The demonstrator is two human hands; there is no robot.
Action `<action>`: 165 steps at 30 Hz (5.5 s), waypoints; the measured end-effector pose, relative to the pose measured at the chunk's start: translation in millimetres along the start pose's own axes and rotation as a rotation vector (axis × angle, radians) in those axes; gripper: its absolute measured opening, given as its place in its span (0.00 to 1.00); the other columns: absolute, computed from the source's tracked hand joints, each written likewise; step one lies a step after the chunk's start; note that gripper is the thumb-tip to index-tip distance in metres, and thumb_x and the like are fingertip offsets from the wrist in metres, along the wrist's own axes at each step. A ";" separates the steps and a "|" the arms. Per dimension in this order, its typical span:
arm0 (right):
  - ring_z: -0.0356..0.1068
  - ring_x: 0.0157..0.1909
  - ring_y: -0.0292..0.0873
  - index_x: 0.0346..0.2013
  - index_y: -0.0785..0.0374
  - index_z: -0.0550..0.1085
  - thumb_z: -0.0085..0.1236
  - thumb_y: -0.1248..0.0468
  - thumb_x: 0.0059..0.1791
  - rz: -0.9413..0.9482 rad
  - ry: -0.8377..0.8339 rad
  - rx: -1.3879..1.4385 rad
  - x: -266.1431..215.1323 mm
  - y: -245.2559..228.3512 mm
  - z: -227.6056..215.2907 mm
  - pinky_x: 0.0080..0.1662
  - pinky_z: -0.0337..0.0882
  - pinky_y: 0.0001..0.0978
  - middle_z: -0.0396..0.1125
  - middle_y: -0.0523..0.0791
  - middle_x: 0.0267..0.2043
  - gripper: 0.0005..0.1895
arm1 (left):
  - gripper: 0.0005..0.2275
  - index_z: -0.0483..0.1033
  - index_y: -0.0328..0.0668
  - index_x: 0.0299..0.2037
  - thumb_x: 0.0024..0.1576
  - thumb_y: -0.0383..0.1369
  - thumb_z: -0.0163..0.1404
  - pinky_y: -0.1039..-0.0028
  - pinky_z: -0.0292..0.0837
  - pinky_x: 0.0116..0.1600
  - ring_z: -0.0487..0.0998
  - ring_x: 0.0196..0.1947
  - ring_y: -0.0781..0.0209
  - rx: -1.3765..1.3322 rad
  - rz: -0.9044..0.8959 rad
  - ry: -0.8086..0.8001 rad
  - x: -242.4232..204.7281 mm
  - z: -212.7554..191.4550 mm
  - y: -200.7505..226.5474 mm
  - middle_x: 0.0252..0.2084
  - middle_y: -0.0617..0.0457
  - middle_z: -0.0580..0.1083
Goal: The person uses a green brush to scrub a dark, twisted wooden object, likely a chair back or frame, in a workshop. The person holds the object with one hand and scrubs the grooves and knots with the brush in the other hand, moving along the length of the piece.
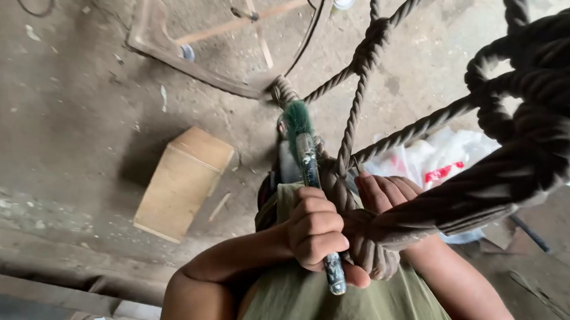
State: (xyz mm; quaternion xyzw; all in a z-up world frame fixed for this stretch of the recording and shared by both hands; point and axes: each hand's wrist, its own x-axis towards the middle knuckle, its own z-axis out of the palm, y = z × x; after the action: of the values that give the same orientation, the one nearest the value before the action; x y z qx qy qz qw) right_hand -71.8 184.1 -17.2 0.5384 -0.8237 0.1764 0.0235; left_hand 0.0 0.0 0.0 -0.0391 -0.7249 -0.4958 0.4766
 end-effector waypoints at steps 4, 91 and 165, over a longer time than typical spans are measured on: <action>0.74 0.35 0.51 0.53 0.75 0.72 0.52 0.63 0.57 -0.042 -0.112 0.119 11.8 -4.5 -14.1 0.40 0.78 0.41 0.73 0.52 0.40 0.16 | 0.20 0.63 0.45 0.33 0.64 0.54 0.42 0.69 0.62 0.34 0.64 0.25 0.62 -0.020 -0.001 0.066 -4.8 4.8 -5.8 0.26 0.57 0.66; 0.69 0.17 0.44 0.47 0.54 0.81 0.63 0.53 0.45 0.181 0.205 1.026 -78.9 41.3 -13.2 0.26 0.73 0.34 0.67 0.38 0.19 0.18 | 0.22 0.69 0.41 0.56 0.61 0.49 0.53 0.47 0.68 0.62 0.69 0.57 0.40 0.595 0.067 -0.252 -31.2 80.1 153.8 0.59 0.41 0.68; 0.64 0.15 0.42 0.40 0.62 0.76 0.64 0.61 0.44 -0.132 0.428 0.498 -67.2 8.5 24.4 0.24 0.71 0.35 0.62 0.40 0.20 0.13 | 0.31 0.64 0.38 0.69 0.53 0.18 0.56 0.61 0.69 0.68 0.69 0.68 0.45 0.465 -0.428 -0.295 -23.3 -1.7 120.8 0.70 0.39 0.67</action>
State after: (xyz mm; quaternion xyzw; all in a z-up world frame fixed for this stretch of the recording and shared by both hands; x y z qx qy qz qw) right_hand -47.6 238.5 -57.8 0.5304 -0.6951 0.4795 0.0748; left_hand 77.7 69.5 65.4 0.1521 -0.8714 -0.3949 0.2482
